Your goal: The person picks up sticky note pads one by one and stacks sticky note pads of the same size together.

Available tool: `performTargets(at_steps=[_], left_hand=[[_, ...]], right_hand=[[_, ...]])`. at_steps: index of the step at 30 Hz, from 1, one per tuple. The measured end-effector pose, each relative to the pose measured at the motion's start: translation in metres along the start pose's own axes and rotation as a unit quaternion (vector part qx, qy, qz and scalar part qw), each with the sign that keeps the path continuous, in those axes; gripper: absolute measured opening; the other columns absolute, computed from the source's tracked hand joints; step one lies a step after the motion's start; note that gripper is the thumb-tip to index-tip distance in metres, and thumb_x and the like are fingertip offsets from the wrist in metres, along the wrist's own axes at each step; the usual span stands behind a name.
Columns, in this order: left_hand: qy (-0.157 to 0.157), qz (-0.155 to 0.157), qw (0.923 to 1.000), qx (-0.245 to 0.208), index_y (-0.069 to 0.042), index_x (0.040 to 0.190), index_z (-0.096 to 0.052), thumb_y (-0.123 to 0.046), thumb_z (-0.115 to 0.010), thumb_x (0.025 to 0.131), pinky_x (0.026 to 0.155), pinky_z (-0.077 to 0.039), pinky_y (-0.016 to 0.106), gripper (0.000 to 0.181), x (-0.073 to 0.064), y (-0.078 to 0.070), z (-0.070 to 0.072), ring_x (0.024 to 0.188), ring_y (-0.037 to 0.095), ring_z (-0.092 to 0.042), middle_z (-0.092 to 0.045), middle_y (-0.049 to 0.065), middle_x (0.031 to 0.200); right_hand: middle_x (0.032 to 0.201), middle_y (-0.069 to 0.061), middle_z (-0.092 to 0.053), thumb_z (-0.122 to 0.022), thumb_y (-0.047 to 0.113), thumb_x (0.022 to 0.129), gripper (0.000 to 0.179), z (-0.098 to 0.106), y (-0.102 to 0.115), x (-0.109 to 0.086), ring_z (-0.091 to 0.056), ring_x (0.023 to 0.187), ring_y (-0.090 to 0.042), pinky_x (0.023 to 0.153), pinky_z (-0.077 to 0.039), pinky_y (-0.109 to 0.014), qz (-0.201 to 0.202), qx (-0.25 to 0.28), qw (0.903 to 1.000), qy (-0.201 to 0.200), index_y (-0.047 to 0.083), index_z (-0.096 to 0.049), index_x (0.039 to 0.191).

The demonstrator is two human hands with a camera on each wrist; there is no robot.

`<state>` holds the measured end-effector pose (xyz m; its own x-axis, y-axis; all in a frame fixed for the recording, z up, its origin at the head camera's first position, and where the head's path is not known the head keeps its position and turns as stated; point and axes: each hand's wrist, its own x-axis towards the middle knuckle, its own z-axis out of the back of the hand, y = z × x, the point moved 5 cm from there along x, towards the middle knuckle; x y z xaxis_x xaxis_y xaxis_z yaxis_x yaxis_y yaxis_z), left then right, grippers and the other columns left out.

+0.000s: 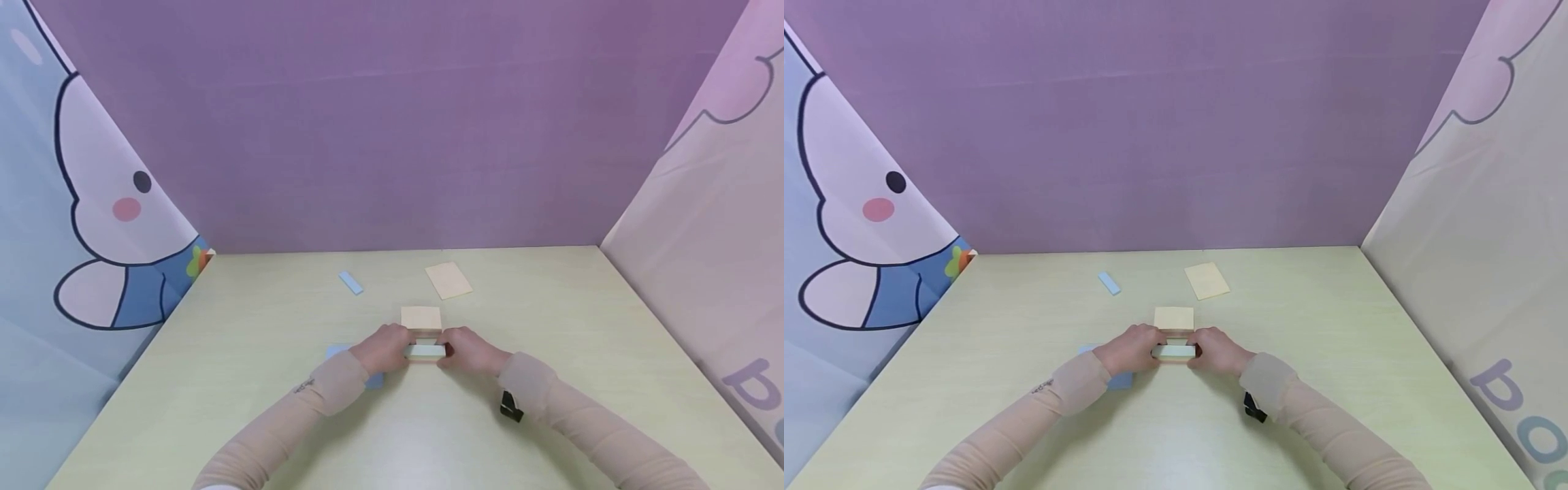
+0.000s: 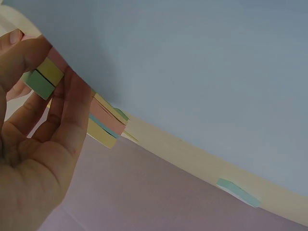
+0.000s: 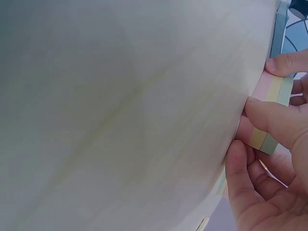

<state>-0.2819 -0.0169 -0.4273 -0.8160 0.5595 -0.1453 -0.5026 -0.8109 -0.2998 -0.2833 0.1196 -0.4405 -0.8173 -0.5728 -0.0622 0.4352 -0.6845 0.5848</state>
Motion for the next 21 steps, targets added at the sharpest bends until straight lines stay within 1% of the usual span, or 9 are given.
performTargets(at_steps=[6,8,11,13,16,18,21], left_hand=[[-0.005,-0.005,0.9999,0.012,-0.009,0.095,-0.068,-0.004,-0.07,0.073,0.062,-0.045,0.021,0.022,0.001,0.0,0.0,0.064,0.009,-0.051,-0.066,0.001,0.085],[-0.007,-0.006,0.9998,0.015,-0.009,0.096,-0.068,-0.004,-0.07,0.073,0.062,-0.045,0.021,0.024,0.002,0.0,0.0,0.064,0.009,-0.052,-0.067,0.002,0.085],[-0.014,-0.011,0.9996,0.02,-0.01,0.092,-0.068,-0.005,-0.071,0.073,0.062,-0.044,0.021,0.02,0.001,-0.001,0.001,0.064,0.009,-0.051,-0.065,0.001,0.082],[-0.017,-0.012,0.9997,0.012,-0.01,0.09,-0.069,-0.004,-0.069,0.073,0.06,-0.044,0.022,0.018,-0.002,0.0,0.004,0.063,0.01,-0.051,-0.063,0.0,0.079],[-0.027,-0.015,0.9995,-0.003,-0.009,0.091,-0.069,-0.005,-0.067,0.075,0.062,-0.045,0.023,0.016,-0.01,0.003,0.015,0.067,0.011,-0.053,-0.063,0.0,0.081],[-0.033,-0.012,0.9991,-0.022,-0.006,0.098,-0.068,-0.006,-0.066,0.078,0.068,-0.048,0.026,0.02,-0.016,0.008,0.026,0.075,0.014,-0.058,-0.065,0.003,0.088],[-0.059,0.001,0.9976,-0.037,-0.002,0.106,-0.065,-0.009,-0.066,0.08,0.079,-0.049,0.032,0.027,-0.02,0.023,0.046,0.089,0.019,-0.061,-0.066,0.009,0.099]], right_hand=[[0.079,-0.002,-0.059,-0.071,0.003,0.075,0.016,0.001,0.001,-0.001,-0.05,0.068,-0.009,0.062,-0.045,-0.02,0.002,-0.004,1.0,-0.003,0.002,-0.064,0.09],[0.079,-0.002,-0.059,-0.071,0.003,0.075,0.016,0.001,0.0,-0.001,-0.05,0.068,-0.01,0.062,-0.045,-0.021,-0.004,-0.003,1.0,-0.003,0.002,-0.064,0.09],[0.078,-0.001,-0.059,-0.071,0.003,0.075,0.016,0.001,-0.002,0.0,-0.05,0.068,-0.01,0.062,-0.044,-0.021,-0.014,-0.006,0.9999,-0.003,0.003,-0.064,0.09],[0.078,-0.001,-0.058,-0.071,0.003,0.075,0.016,0.0,-0.003,0.0,-0.049,0.068,-0.01,0.062,-0.044,-0.021,-0.014,-0.009,0.9999,-0.004,0.003,-0.064,0.09],[0.078,-0.002,-0.059,-0.07,0.004,0.076,0.016,0.0,-0.002,-0.001,-0.049,0.067,-0.01,0.061,-0.044,-0.02,-0.002,-0.01,0.9999,-0.006,0.002,-0.065,0.09],[0.078,-0.001,-0.058,-0.07,0.004,0.076,0.016,0.0,-0.002,-0.001,-0.049,0.067,-0.01,0.061,-0.044,-0.02,0.004,-0.007,0.9999,-0.006,0.002,-0.065,0.091],[0.078,-0.001,-0.058,-0.07,0.004,0.076,0.016,0.0,-0.002,-0.001,-0.049,0.068,-0.01,0.061,-0.043,-0.02,0.005,-0.004,1.0,-0.005,0.002,-0.065,0.091]])
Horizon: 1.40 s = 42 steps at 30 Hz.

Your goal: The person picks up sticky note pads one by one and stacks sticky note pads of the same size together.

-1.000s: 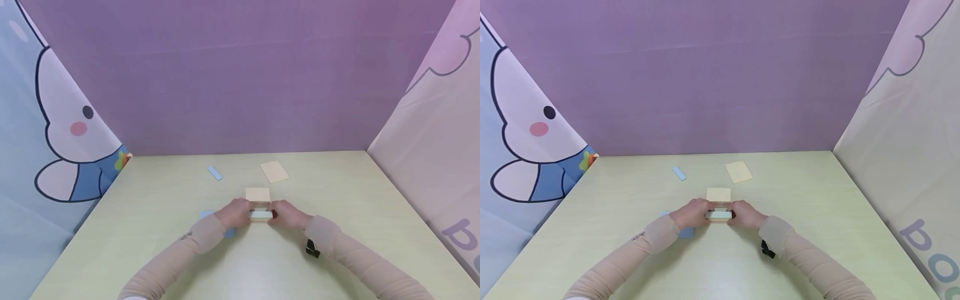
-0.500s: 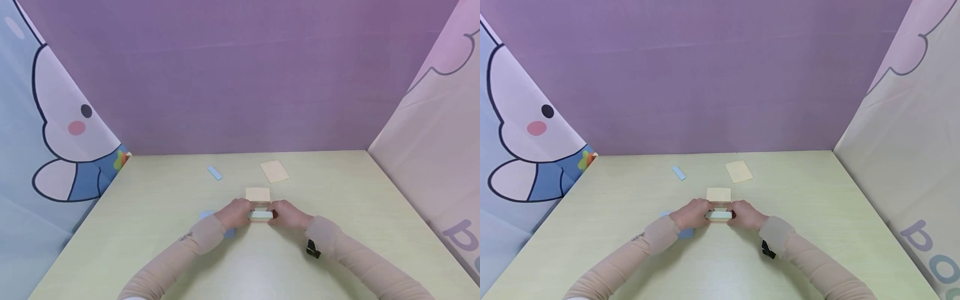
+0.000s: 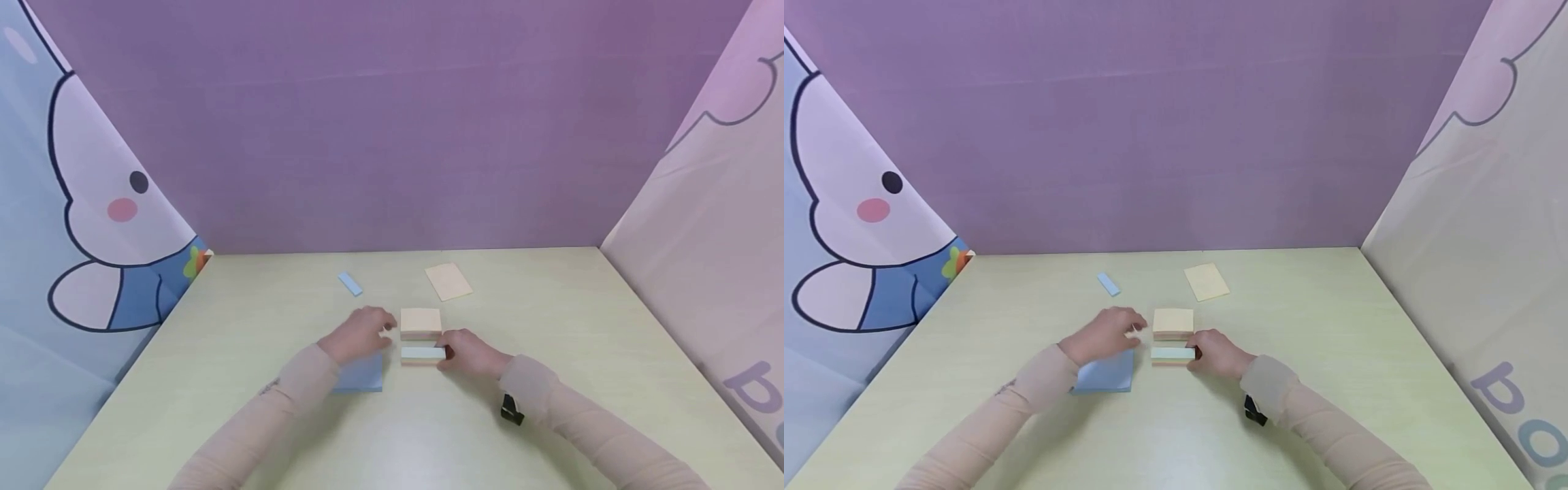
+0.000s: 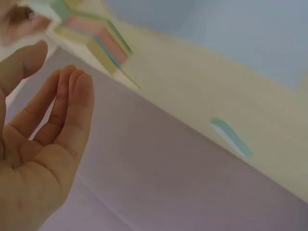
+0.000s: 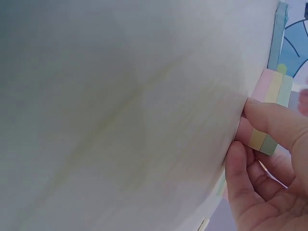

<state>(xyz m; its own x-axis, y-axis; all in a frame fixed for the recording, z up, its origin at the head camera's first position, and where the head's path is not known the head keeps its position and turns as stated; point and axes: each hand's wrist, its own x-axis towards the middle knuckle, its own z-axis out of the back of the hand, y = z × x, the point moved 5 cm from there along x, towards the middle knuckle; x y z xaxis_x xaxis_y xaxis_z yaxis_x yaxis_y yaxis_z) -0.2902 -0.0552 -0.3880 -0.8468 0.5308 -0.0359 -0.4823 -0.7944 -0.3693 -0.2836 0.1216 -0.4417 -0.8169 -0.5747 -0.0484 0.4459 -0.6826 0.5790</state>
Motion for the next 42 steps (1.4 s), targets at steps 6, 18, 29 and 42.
performTargets(at_steps=[6,18,29,42], left_hand=[[-0.054,0.08,0.9951,-0.021,0.0,0.108,-0.063,-0.01,-0.064,0.082,0.083,-0.048,0.037,0.029,0.014,0.052,0.038,0.092,0.024,-0.061,-0.066,0.013,0.101],[-0.029,0.289,0.9561,-0.037,0.005,0.105,-0.054,-0.027,-0.06,0.085,0.075,-0.048,0.034,0.039,0.043,0.116,0.046,0.084,0.026,-0.055,-0.059,0.014,0.092],[-0.065,0.364,0.9203,-0.127,0.003,0.101,-0.062,-0.026,-0.066,0.08,0.068,-0.053,0.036,0.036,0.055,0.129,0.011,0.074,0.02,-0.057,-0.065,0.016,0.092],[-0.073,0.36,0.9265,-0.082,0.005,0.095,-0.06,-0.011,-0.061,0.076,0.066,-0.053,0.038,0.025,0.06,0.136,0.01,0.076,0.027,-0.06,-0.064,0.02,0.088]], right_hand=[[0.08,-0.001,-0.058,-0.071,0.005,0.076,0.018,0.0,-0.002,-0.002,-0.049,0.069,-0.01,0.062,-0.044,-0.021,-0.01,-0.003,0.9999,-0.002,0.003,-0.065,0.093],[0.079,0.001,-0.057,-0.07,0.006,0.076,0.019,-0.003,0.001,-0.002,-0.048,0.068,-0.01,0.061,-0.043,-0.02,-0.008,-0.009,0.9999,-0.002,0.003,-0.065,0.094],[0.079,0.0,-0.057,-0.07,0.005,0.076,0.019,-0.008,0.005,-0.003,-0.048,0.07,-0.011,0.063,-0.043,-0.022,-0.011,0.003,0.9999,0.001,0.003,-0.065,0.094],[0.08,0.0,-0.058,-0.07,0.005,0.076,0.019,-0.006,0.01,-0.003,-0.048,0.07,-0.01,0.064,-0.043,-0.022,0.003,0.003,1.0,0.003,0.002,-0.065,0.095]])
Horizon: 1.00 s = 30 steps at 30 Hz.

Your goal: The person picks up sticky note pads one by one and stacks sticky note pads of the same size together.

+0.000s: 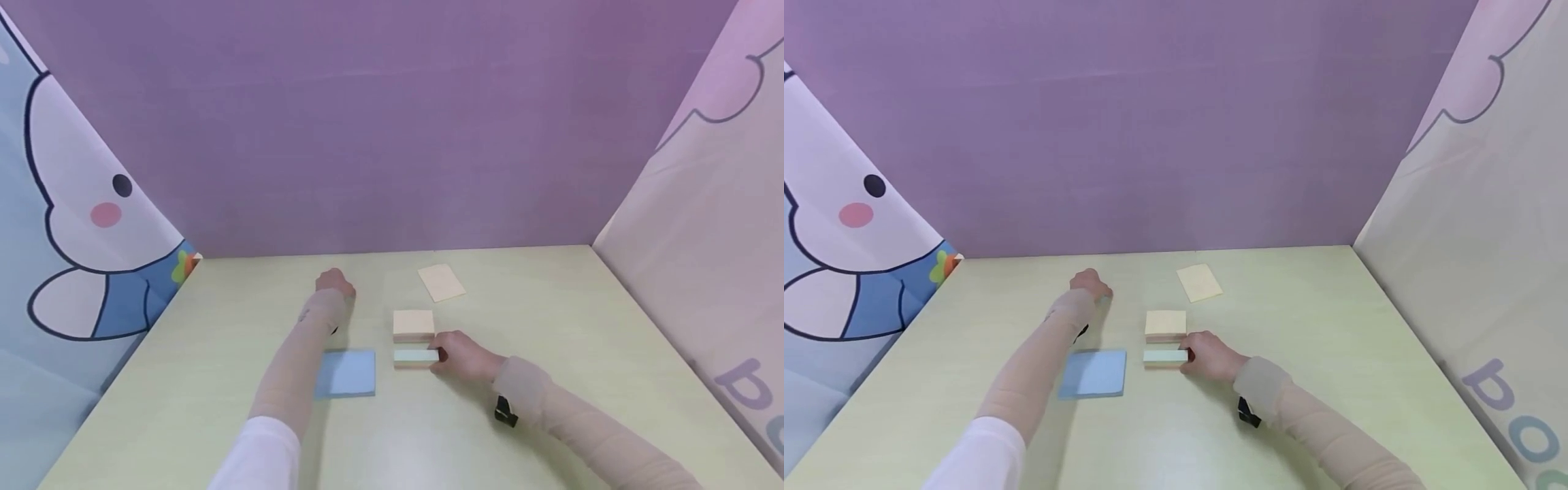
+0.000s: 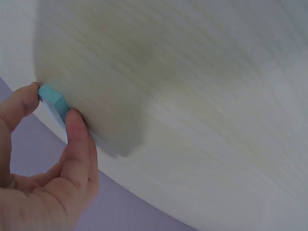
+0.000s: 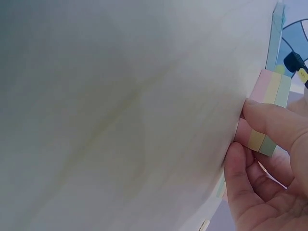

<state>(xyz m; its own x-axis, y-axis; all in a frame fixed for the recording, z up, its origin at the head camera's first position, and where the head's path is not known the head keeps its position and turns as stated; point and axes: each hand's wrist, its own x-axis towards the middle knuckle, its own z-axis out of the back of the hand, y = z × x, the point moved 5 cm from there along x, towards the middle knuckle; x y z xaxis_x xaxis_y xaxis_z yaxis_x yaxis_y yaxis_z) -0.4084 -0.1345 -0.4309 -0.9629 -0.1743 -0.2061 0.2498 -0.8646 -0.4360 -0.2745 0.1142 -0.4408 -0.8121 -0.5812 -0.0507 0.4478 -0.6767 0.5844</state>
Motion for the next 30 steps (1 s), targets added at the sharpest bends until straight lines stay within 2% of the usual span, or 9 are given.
performTargets(at_steps=[4,10,17,23,25,30], left_hand=[[0.005,-0.015,0.9996,0.024,0.006,0.104,-0.059,-0.012,-0.06,0.078,0.078,-0.051,0.043,0.031,-0.002,0.0,0.003,0.093,0.035,-0.06,-0.063,0.023,0.1],[0.016,-0.041,0.9981,0.044,0.007,0.108,-0.056,-0.007,-0.055,0.083,0.08,-0.05,0.043,0.029,-0.005,0.004,0.004,0.093,0.033,-0.058,-0.061,0.024,0.104],[0.005,-0.071,0.9933,0.091,0.007,0.111,-0.055,-0.005,-0.053,0.081,0.083,-0.048,0.044,0.032,-0.007,0.006,0.009,0.094,0.036,-0.06,-0.062,0.023,0.105],[0.017,-0.096,0.9919,0.082,0.001,0.117,-0.059,-0.002,-0.055,0.081,0.089,-0.046,0.044,0.036,-0.008,0.009,0.01,0.101,0.036,-0.058,-0.061,0.02,0.113],[0.021,-0.103,0.9916,0.075,0.0,0.115,-0.06,0.0,-0.055,0.081,0.091,-0.044,0.044,0.034,-0.008,0.011,0.01,0.103,0.036,-0.057,-0.061,0.019,0.113],[0.03,-0.144,0.9862,0.076,-0.001,0.107,-0.062,0.006,-0.053,0.078,0.094,-0.042,0.043,0.031,-0.008,0.013,0.009,0.106,0.034,-0.055,-0.061,0.017,0.112]], right_hand=[[0.078,0.0,-0.057,-0.07,0.005,0.076,0.018,0.002,0.001,0.0,-0.048,0.069,-0.01,0.062,-0.043,-0.02,0.011,-0.007,0.9999,-0.003,0.001,-0.066,0.093],[0.079,-0.001,-0.058,-0.07,0.004,0.076,0.019,0.001,0.0,0.0,-0.048,0.07,-0.01,0.062,-0.043,-0.021,0.006,-0.003,1.0,0.0,0.0,-0.065,0.094],[0.078,0.0,-0.058,-0.069,0.005,0.077,0.018,0.002,0.001,0.0,-0.048,0.069,-0.01,0.062,-0.043,-0.02,0.012,-0.004,0.9999,0.0,0.001,-0.065,0.094],[0.076,0.001,-0.056,-0.069,0.006,0.077,0.018,0.004,0.0,-0.001,-0.047,0.068,-0.01,0.061,-0.042,-0.02,0.019,-0.012,0.9998,-0.002,0.0,-0.065,0.094],[0.076,0.0,-0.056,-0.069,0.006,0.077,0.019,0.004,0.0,-0.001,-0.046,0.068,-0.01,0.061,-0.042,-0.02,0.018,-0.011,0.9998,-0.002,0.0,-0.065,0.094],[0.076,0.0,-0.056,-0.07,0.006,0.077,0.018,0.003,0.0,0.0,-0.047,0.068,-0.01,0.061,-0.042,-0.02,0.01,-0.008,0.9999,0.001,0.001,-0.065,0.094]])
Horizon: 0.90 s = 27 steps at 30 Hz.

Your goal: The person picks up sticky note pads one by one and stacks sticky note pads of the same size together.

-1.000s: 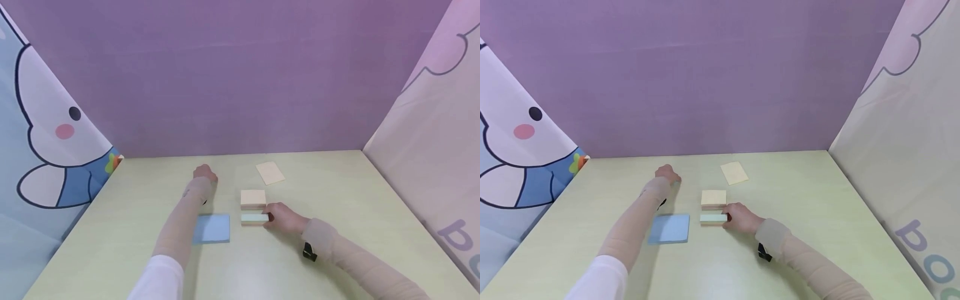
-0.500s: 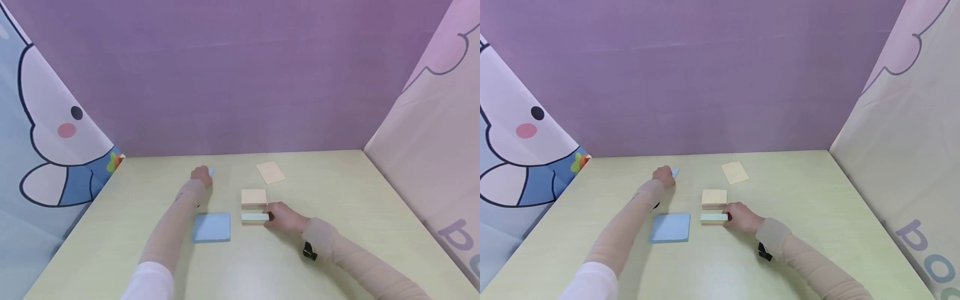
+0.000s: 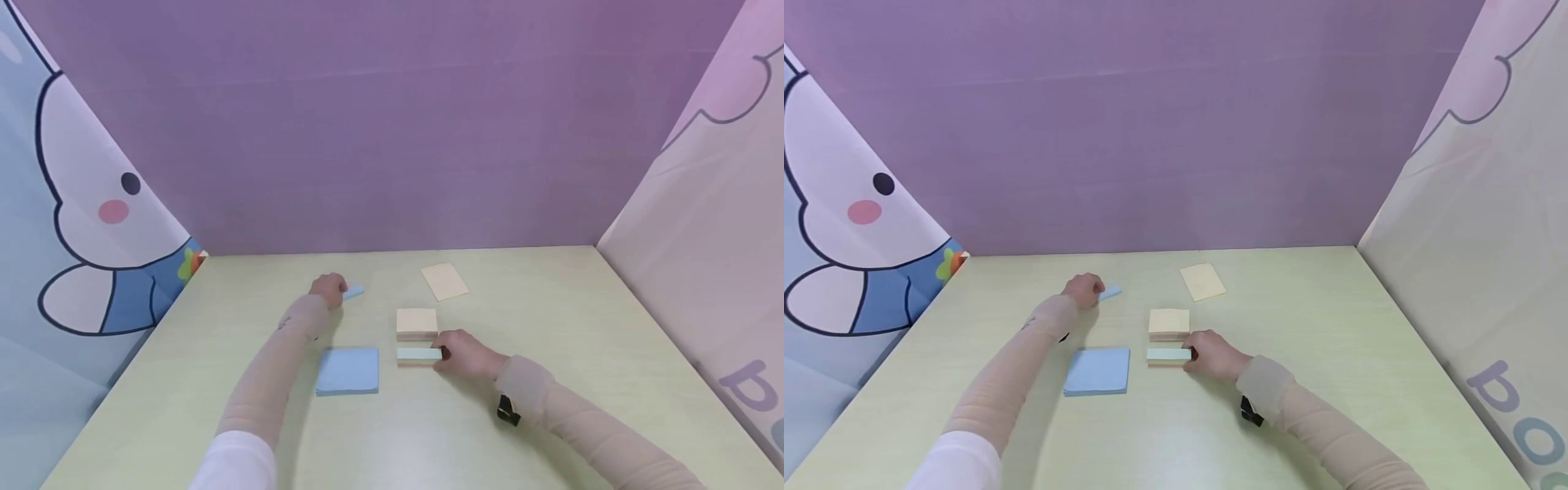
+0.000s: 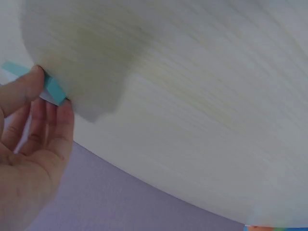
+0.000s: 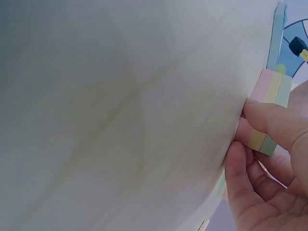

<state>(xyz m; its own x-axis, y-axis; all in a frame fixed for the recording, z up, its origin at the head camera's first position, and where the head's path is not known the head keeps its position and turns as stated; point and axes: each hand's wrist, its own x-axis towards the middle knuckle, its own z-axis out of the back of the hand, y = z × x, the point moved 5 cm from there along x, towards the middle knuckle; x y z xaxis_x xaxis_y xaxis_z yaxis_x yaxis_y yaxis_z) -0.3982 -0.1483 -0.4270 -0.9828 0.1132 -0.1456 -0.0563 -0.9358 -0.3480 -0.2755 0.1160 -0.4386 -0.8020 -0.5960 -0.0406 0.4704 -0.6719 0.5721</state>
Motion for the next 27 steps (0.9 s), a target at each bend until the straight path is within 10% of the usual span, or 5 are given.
performTargets(at_steps=[27], left_hand=[[0.011,-0.073,0.9972,-0.009,0.0,0.107,-0.065,-0.014,-0.067,0.08,0.088,-0.046,0.041,0.031,0.01,0.025,-0.009,0.097,0.029,-0.059,-0.065,0.015,0.105]], right_hand=[[0.077,0.0,-0.056,-0.07,0.005,0.077,0.017,0.001,0.0,0.001,-0.047,0.068,-0.01,0.06,-0.042,-0.02,0.0,0.003,1.0,0.001,0.001,-0.065,0.093]])
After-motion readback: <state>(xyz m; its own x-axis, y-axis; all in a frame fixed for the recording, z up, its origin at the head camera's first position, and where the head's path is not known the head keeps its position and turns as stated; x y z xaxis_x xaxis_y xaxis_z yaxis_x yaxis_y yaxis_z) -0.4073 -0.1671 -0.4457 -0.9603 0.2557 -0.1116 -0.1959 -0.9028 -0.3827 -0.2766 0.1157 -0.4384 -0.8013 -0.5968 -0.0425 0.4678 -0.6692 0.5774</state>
